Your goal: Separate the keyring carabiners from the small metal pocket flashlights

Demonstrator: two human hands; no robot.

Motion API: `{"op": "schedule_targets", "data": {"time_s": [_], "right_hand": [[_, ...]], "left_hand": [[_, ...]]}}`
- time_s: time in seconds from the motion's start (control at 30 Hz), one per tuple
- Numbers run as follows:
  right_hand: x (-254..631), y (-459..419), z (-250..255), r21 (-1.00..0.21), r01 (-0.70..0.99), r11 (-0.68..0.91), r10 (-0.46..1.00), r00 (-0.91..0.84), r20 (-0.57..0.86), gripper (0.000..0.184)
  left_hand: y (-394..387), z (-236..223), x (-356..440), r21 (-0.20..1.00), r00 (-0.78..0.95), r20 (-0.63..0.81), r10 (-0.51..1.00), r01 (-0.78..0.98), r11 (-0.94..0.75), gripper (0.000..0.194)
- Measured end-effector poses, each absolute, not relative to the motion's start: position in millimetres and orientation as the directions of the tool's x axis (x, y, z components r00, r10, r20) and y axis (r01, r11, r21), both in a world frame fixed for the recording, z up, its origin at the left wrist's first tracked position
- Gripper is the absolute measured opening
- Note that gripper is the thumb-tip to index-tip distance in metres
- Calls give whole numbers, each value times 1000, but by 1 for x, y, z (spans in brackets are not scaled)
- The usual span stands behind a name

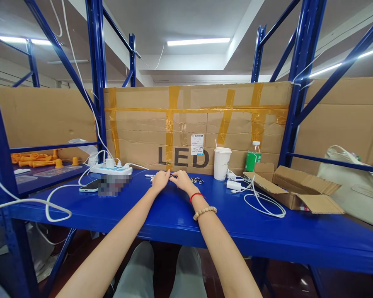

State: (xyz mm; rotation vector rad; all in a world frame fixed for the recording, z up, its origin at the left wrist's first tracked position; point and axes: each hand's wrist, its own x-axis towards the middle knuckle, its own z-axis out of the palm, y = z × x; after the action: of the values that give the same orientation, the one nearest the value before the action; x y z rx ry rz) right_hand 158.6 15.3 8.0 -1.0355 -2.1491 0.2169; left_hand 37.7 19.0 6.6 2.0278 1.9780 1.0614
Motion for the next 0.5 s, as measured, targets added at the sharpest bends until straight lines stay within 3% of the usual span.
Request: {"op": "schedule_targets", "data": {"time_s": [0.17, 0.3, 0.5], "right_hand": [[159, 16, 8, -459, 569, 683, 717, -398, 573, 22], [158, 17, 7, -454, 550, 701, 700, -409, 586, 23], [159, 26, 4, -421, 567, 708, 677, -373, 635, 24]], "left_hand": [[28, 3, 39, 677, -127, 403, 906, 708, -202, 53], [32, 2, 42, 891, -177, 235, 956, 431, -140, 53], [29, 4, 43, 955, -151, 103, 983, 290, -56, 51]]}}
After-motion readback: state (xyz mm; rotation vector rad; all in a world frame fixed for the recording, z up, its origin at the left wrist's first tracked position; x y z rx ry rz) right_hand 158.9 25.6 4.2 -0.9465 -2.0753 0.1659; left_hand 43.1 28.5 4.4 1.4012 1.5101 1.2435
